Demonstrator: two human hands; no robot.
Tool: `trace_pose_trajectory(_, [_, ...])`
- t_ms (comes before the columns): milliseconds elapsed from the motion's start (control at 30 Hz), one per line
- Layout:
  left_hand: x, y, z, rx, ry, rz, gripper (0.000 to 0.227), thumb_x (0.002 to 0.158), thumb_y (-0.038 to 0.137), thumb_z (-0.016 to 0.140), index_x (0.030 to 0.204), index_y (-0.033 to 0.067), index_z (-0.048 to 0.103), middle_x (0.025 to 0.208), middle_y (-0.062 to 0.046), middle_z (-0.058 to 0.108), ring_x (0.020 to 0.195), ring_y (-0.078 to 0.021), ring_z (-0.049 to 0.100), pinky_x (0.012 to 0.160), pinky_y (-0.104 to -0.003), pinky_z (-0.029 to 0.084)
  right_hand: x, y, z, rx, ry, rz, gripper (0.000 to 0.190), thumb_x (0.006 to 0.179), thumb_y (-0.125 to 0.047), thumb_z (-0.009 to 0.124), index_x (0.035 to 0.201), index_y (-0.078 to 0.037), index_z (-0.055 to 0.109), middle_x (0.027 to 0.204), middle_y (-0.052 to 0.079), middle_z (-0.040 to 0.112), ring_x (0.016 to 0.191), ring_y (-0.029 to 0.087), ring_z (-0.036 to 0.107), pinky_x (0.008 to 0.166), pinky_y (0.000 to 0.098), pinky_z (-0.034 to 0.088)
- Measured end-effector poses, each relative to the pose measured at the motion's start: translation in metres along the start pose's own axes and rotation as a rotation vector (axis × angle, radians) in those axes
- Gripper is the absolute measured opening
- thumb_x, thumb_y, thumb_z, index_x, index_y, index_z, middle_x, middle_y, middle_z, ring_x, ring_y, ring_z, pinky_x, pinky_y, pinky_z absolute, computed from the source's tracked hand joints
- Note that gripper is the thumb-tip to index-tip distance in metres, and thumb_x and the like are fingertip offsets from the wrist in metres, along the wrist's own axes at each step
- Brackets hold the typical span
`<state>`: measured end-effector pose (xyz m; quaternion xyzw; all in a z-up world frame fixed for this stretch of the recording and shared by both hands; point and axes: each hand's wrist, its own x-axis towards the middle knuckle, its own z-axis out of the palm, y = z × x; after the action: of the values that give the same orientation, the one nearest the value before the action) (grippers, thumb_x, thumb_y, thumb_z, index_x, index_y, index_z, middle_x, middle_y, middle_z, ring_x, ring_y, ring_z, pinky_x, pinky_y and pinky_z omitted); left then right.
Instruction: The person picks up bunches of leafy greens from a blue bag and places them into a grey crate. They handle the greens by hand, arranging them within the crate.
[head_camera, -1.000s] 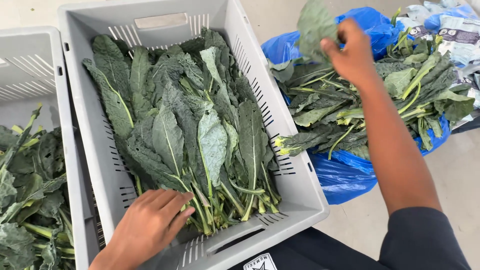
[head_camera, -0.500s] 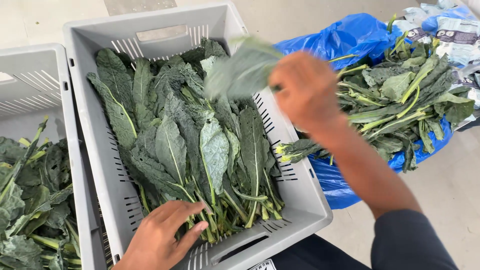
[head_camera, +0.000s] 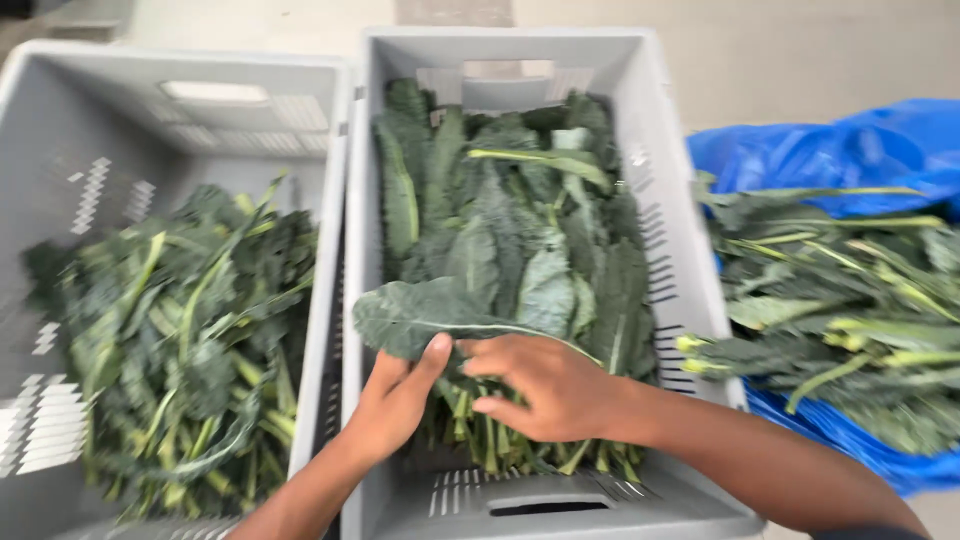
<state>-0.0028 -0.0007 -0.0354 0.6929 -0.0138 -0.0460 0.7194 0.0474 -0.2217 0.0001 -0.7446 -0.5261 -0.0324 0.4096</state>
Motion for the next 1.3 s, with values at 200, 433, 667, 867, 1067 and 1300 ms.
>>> trace_pose_trajectory(200, [0.0,0.002,-0.005,-0.038,-0.053,-0.095,0.027,0.111,0.024,0.05,0.118,0.002,0.065,0.102,-0.001,0.063,0.092,-0.0092,0.057,0.082,-0.029,0.052,0.005,0.011,-0.008,0.151,0.175,0.261,0.038,0.093,-0.019,0.075,0.123,-0.001,0.059,0.115,0.012,0.07,0.096,0.021,0.071,0.086,0.0335,0.058])
trace_pose_trajectory(433, [0.001,0.004,-0.003,-0.193,-0.204,-0.165,0.027,0.109,0.025,0.049,0.121,0.0029,0.06,0.098,0.001,0.064,0.084,-0.0071,0.06,0.07,-0.028,0.056,-0.02,0.039,0.005,0.621,-0.001,0.644,0.033,0.09,-0.018,0.075,0.114,0.0,0.061,0.095,0.002,0.066,0.085,0.008,0.06,0.074,0.0266,0.051])
trace_pose_trajectory(667, [0.002,0.01,-0.005,-0.11,-0.12,-0.177,0.034,0.106,0.028,0.062,0.12,-0.0021,0.06,0.095,-0.001,0.061,0.083,-0.0074,0.054,0.071,-0.028,0.048,-0.022,0.044,0.011,0.681,0.049,0.762,0.023,0.092,-0.015,0.075,0.097,-0.001,0.058,0.085,0.001,0.062,0.073,0.002,0.054,0.06,0.0228,0.046])
trace_pose_trajectory(867, [0.004,0.011,-0.007,-0.08,-0.062,-0.054,0.024,0.101,0.018,0.067,0.116,-0.0016,0.067,0.101,-0.003,0.072,0.089,-0.0049,0.061,0.079,-0.026,0.052,-0.019,0.045,0.004,0.673,0.07,0.787,0.02,0.094,-0.017,0.072,0.103,-0.002,0.061,0.087,0.005,0.069,0.071,0.004,0.06,0.059,0.0223,0.049])
trace_pose_trajectory(1067, [0.011,0.002,-0.014,-0.139,-0.003,-0.044,0.021,0.102,0.025,0.064,0.106,0.0047,0.064,0.09,0.0,0.068,0.085,-0.0069,0.064,0.074,-0.026,0.051,-0.009,0.045,-0.023,0.94,0.482,0.647,0.026,0.096,-0.012,0.071,0.115,-0.001,0.058,0.105,0.009,0.07,0.092,0.012,0.068,0.082,0.0321,0.057])
trace_pose_trajectory(1300, [0.017,0.011,-0.012,-0.273,0.069,-0.37,0.035,0.096,0.04,0.064,0.078,0.0146,0.047,0.075,-0.003,0.062,0.057,-0.0093,0.052,0.051,-0.026,0.042,0.02,0.039,-0.019,0.196,0.52,0.566,0.06,0.082,-0.018,0.077,0.13,-0.002,0.044,0.123,0.009,0.052,0.116,0.019,0.056,0.098,0.0376,0.051])
